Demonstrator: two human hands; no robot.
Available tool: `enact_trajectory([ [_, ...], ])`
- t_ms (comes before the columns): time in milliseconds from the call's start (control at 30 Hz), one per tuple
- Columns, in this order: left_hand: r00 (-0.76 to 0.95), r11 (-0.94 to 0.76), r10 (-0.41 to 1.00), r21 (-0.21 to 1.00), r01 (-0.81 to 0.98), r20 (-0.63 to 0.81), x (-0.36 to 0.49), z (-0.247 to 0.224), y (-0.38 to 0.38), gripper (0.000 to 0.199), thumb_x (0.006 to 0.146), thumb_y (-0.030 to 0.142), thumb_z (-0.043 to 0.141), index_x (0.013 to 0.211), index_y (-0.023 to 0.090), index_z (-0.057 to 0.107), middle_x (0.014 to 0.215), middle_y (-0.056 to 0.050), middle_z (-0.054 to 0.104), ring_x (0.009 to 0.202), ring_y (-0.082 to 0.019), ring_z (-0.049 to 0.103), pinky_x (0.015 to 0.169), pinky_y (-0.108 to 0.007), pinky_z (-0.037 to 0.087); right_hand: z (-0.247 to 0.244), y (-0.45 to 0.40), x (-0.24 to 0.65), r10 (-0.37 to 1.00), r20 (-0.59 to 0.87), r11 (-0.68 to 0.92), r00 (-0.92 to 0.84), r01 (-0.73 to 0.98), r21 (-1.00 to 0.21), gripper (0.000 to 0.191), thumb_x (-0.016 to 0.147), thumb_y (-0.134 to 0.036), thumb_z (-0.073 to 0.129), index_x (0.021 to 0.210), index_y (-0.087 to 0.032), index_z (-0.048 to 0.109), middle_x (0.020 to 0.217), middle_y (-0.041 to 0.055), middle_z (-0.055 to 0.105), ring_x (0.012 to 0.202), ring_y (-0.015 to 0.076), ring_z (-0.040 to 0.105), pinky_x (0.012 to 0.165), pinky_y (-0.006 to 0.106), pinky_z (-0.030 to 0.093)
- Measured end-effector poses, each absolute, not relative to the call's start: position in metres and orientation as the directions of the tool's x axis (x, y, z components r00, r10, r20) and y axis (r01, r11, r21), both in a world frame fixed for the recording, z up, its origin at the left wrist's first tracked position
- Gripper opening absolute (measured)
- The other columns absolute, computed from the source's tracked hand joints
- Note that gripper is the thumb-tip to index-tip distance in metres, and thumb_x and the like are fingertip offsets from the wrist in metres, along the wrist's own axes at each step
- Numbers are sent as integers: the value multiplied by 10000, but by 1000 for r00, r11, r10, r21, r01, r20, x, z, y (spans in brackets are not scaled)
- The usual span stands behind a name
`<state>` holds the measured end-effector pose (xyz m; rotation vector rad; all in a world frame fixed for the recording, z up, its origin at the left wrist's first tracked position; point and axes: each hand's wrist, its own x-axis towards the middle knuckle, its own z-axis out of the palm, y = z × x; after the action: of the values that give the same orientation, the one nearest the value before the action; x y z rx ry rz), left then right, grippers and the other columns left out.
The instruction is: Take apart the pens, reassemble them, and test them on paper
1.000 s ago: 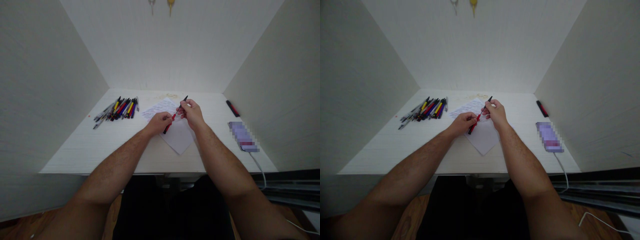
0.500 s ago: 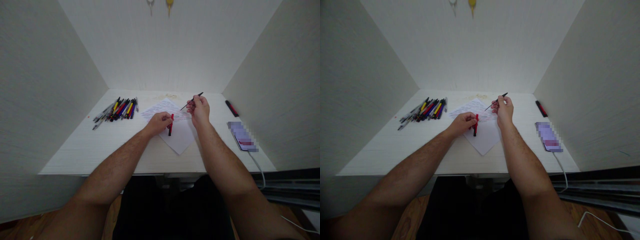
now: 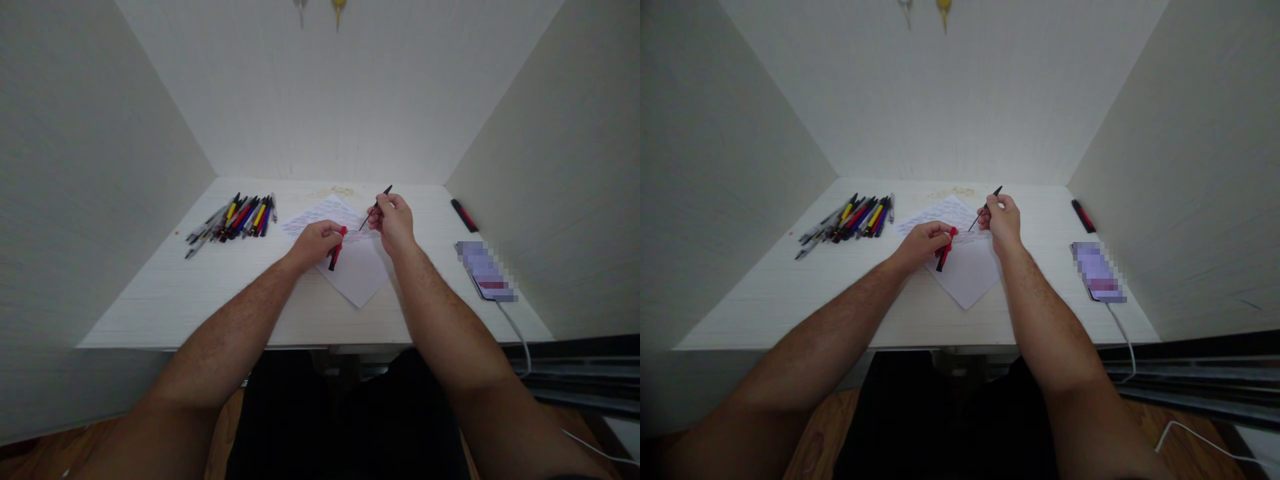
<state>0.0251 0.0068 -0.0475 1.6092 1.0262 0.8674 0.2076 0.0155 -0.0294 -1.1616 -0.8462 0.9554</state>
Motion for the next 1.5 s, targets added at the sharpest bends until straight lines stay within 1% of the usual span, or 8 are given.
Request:
enact_trajectory([
  [267,356,-125,933,969,215,41,25,-46,6,202,742,224,592,913,140,659,579,34,565,462,-64,448,457,-195,336,-33,14,207,974,-43,-82,224,170,-982,120,904,-240,524,798,-207,478,533,-32,593,389,87,505,373,179,359],
  [433,347,-172,935,947,270,71,23,-49,11,224,743,264,604,907,150,705,629,16,613,526,-81,487,510,-209,377,-47,15,211,997,-46,-69,55,559,-826,120,874,-267,561,786,-194,528,560,-1,628,423,97,534,440,198,380],
  [567,325,-155,945,934,322,45,22,-47,10,253,748,322,624,903,154,732,631,2,631,544,-94,502,523,-220,385,-48,14,211,998,-50,-55,28,708,-704,117,864,-296,561,835,-184,576,610,15,663,518,115,590,556,223,430],
  [800,400,80,899,965,250,-178,19,-37,3,457,712,209,642,1167,170,640,536,30,566,425,-79,441,425,-210,290,-44,12,210,999,22,-14,36,776,-631,122,829,-303,575,790,-192,605,616,20,649,645,148,609,632,246,434],
  [933,439,237,837,939,249,-328,19,-38,2,403,676,152,644,1078,180,634,503,33,546,391,-79,422,400,-208,249,-45,13,210,999,33,-6,33,790,-613,121,821,-301,583,783,-191,615,661,37,664,689,158,615,653,252,440],
  [1100,439,246,819,917,315,-370,19,-39,3,318,672,165,649,988,186,657,511,19,554,394,-86,434,403,-213,273,-43,12,209,999,16,-18,35,794,-608,119,804,-294,594,752,-189,614,660,43,664,648,150,601,624,252,428],
  [1300,367,17,911,908,418,-186,20,-40,4,274,700,164,602,966,175,665,528,18,572,425,-97,470,447,-220,330,-43,10,208,999,-41,-50,31,738,-673,106,811,-283,588,759,-191,590,568,22,643,517,137,585,555,247,425],
  [1500,294,-224,955,750,623,41,22,-45,6,199,735,204,616,915,178,694,592,1,607,526,-122,519,553,-246,390,-44,12,210,999,-40,-55,38,712,-700,130,799,-295,611,737,-181,602,577,25,651,514,125,578,542,238,428],
])
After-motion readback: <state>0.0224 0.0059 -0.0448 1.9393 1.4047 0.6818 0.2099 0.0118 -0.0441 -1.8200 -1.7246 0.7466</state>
